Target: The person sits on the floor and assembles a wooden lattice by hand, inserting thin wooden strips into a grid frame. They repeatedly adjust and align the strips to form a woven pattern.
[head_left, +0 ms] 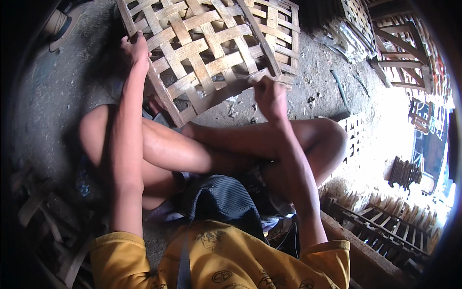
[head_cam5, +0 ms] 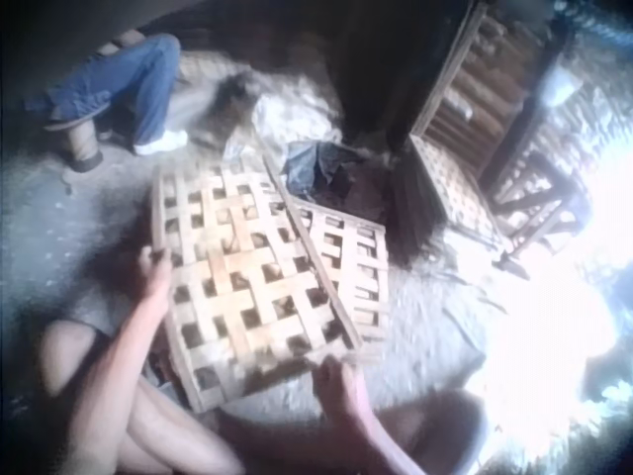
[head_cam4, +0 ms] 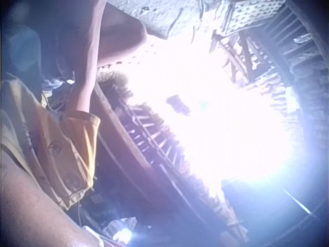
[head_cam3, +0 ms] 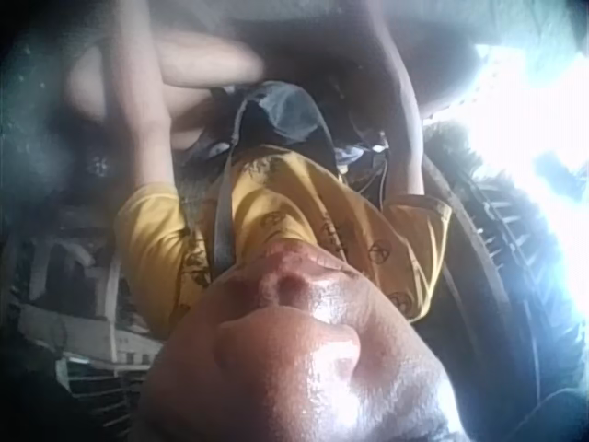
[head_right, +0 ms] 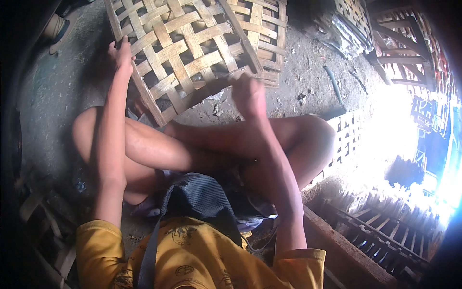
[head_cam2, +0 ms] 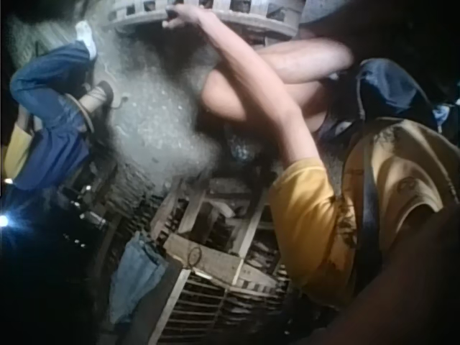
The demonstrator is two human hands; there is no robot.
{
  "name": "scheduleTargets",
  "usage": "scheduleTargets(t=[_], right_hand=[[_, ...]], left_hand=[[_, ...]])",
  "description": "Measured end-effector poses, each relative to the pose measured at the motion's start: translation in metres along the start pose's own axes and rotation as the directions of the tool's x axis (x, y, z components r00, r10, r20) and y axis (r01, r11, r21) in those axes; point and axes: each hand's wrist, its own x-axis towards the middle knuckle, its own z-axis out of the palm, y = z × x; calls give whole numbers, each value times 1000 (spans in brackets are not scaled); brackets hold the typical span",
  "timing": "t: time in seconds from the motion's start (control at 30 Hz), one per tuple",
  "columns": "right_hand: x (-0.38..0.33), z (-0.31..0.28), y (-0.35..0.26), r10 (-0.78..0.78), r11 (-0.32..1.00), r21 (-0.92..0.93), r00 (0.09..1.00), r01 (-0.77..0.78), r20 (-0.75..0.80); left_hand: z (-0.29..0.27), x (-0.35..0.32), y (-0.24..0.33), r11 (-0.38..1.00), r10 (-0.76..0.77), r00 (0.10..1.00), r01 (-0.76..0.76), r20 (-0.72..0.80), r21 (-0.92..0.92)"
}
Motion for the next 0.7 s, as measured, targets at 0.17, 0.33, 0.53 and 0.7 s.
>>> scheduleTargets(t=[0.17, 0.33, 0.53, 0.7], right_hand=[[5, -4, 1, 18, 988, 152, 1000, -19, 9], [17, -22, -12, 229, 969, 89, 973, -231, 35], [15, -3, 6, 192, 965, 167, 978, -204, 83], [3, 15, 21, -126, 987, 101, 992, 124, 22]], left_hand=[[-4, -1, 10, 1000, 18, 1000, -18, 15, -1], [-7, -1, 5, 997, 10, 1000, -10, -4, 82], [0, 0, 4, 996, 47, 998, -45, -27, 82], [-2, -1, 7, 995, 29, 1000, -30, 3, 90]])
